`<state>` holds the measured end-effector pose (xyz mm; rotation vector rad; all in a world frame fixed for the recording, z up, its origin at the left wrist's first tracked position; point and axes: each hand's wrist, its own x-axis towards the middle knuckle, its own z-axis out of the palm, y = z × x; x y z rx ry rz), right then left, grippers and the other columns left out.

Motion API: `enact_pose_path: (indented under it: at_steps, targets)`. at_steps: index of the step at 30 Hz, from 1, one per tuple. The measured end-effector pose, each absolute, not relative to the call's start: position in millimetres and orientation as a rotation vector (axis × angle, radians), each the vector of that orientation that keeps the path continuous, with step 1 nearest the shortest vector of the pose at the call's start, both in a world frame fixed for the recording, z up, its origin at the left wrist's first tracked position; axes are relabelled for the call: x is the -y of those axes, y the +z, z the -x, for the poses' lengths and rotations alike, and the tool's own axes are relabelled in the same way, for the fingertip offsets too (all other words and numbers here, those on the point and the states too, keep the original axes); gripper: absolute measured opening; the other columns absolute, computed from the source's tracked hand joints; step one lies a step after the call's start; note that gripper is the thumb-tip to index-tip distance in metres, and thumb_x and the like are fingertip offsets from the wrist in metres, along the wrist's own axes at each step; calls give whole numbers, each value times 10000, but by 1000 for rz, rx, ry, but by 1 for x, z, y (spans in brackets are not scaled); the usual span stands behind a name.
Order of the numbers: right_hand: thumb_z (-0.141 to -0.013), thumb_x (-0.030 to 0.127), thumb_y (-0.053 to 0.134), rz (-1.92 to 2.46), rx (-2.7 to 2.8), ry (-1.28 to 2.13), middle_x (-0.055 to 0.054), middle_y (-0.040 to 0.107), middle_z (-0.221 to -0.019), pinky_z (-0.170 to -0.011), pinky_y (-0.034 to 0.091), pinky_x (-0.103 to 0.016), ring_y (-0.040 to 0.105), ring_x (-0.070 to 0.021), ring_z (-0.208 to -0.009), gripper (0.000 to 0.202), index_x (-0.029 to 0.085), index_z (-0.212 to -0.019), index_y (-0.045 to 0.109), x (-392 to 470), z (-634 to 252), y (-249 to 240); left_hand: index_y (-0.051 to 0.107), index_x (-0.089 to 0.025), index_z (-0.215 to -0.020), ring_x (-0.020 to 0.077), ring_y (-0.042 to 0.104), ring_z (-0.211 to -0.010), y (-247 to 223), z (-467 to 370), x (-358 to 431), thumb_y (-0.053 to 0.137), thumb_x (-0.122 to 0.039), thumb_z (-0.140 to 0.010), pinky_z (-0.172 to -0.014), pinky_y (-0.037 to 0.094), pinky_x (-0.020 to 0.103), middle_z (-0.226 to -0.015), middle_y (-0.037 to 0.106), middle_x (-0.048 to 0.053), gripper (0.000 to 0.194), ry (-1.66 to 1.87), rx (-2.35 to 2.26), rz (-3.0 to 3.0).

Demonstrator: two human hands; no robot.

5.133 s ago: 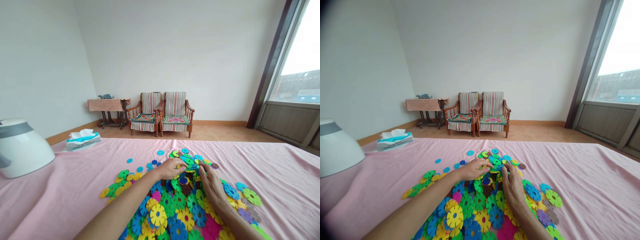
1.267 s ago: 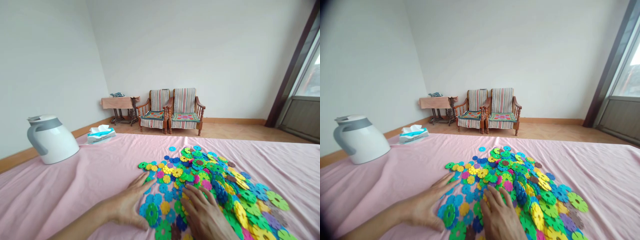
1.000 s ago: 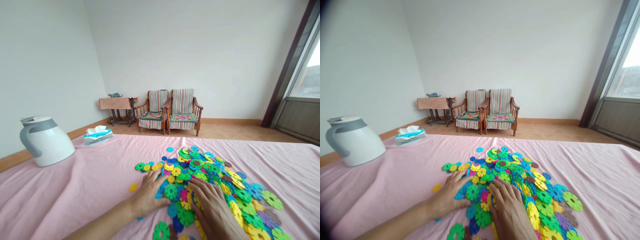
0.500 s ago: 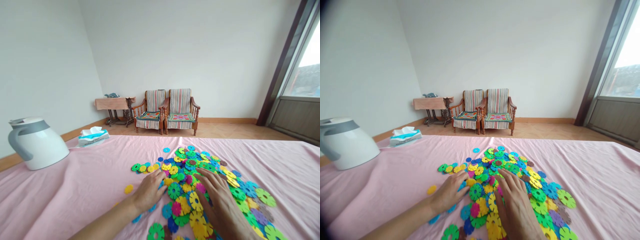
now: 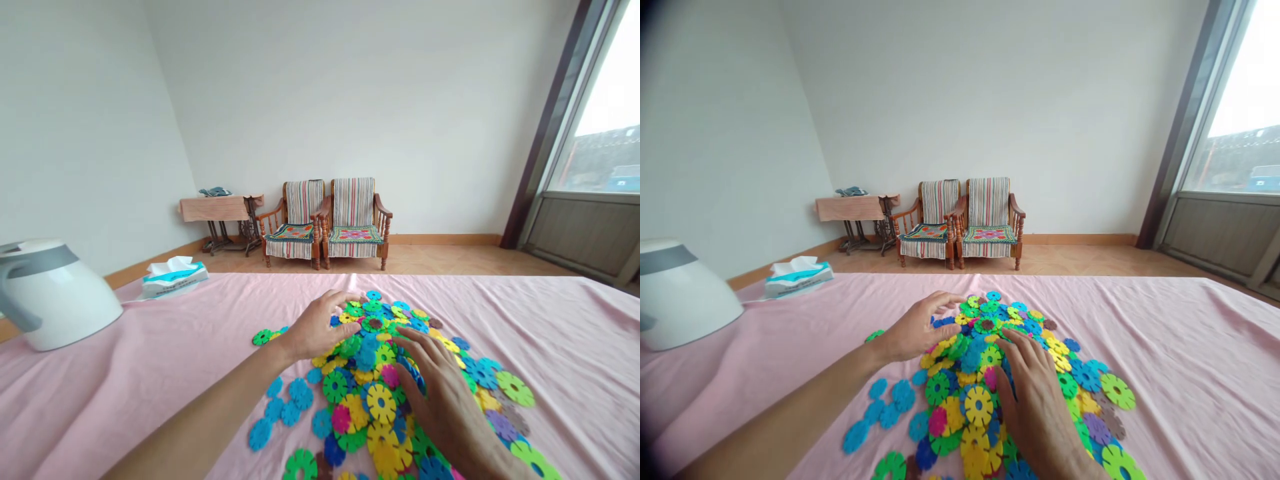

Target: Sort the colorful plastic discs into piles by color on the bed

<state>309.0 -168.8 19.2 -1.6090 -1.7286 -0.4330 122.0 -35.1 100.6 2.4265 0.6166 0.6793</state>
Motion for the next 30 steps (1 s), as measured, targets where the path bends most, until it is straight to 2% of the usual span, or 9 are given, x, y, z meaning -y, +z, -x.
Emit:
enact_pose_path:
  at_steps: [3, 7, 10, 14, 16, 18, 22, 27, 30]
  targets:
    - [-916, 304, 470, 1624, 1734, -407, -88, 601, -1233, -947, 464, -469, 534, -261, -1148, 280, 223, -1162, 578, 169, -309, 15, 608, -246, -1186, 255, 571, -1070, 101, -78, 39, 659, -423, -791, -935, 452, 380, -1183, 598, 69, 436, 389, -716, -2521]
    - [-910, 287, 474, 1628, 1744, -359, -80, 588, -1250, -966, 446, -461, 519, -256, -1166, 292, 226, -1182, 565, 168, -306, 10, 485, -352, -1343, 324, 438, -1238, 80, -15, 50, 775, -572, -618, -1052, 353, 442, -1322, 517, 43, 811, 31, -697, -2572]
    - [-910, 290, 476, 1640, 1746, -336, -77, 583, -1253, -973, 438, -459, 515, -252, -1169, 288, 228, -1177, 565, 167, -305, 7, 390, -332, -1418, 333, 397, -1259, 60, 4, 63, 702, -646, -678, -1069, 329, 448, -1364, 452, 82, 862, 34, -787, -2622]
    - [-919, 303, 471, 1654, 1754, -322, -80, 578, -1250, -976, 432, -465, 508, -252, -1169, 289, 221, -1183, 556, 166, -307, 3, 396, -327, -1406, 289, 456, -1147, 38, -6, 72, 542, -687, -796, -1021, 366, 406, -1227, 507, 77, 723, 245, -814, -2724]
    - [-922, 311, 470, 1661, 1753, -321, -79, 572, -1254, -983, 427, -468, 502, -251, -1172, 293, 222, -1189, 549, 165, -310, 1, 503, -297, -1304, 259, 493, -1045, 31, -15, 70, 506, -678, -826, -948, 400, 357, -1116, 536, 63, 612, 331, -763, -2778]
    - [-926, 308, 462, 1670, 1747, -323, -76, 565, -1258, -990, 423, -469, 497, -249, -1177, 287, 227, -1187, 547, 165, -313, 1, 588, -247, -1122, 235, 513, -954, 27, -24, 68, 514, -646, -844, -846, 418, 311, -1020, 549, 51, 492, 357, -735, -2827]
    - [-926, 307, 452, 1676, 1738, -353, -75, 567, -1245, -988, 426, -464, 508, -249, -1164, 266, 229, -1157, 558, 163, -320, 0, 535, -203, -867, 200, 540, -839, 23, -33, 68, 588, -501, -864, -697, 388, 269, -907, 568, 25, 303, 346, -793, -2878]
    - [-922, 312, 446, 1665, 1709, -400, -95, 586, -1212, -958, 447, -465, 531, -258, -1135, 259, 207, -1126, 567, 159, -328, -1, 468, -205, -847, 175, 549, -759, 18, -35, 70, 656, -333, -809, -632, 349, 268, -847, 556, -10, 230, 386, -882, -2866]
    - [-921, 314, 435, 1651, 1688, -410, -100, 601, -1190, -948, 457, -470, 538, -265, -1130, 256, 202, -1101, 577, 159, -332, -2, 459, -208, -855, 156, 551, -735, 13, -35, 69, 622, -187, -799, -625, 337, 262, -814, 555, -28, 173, 412, -881, -2869]
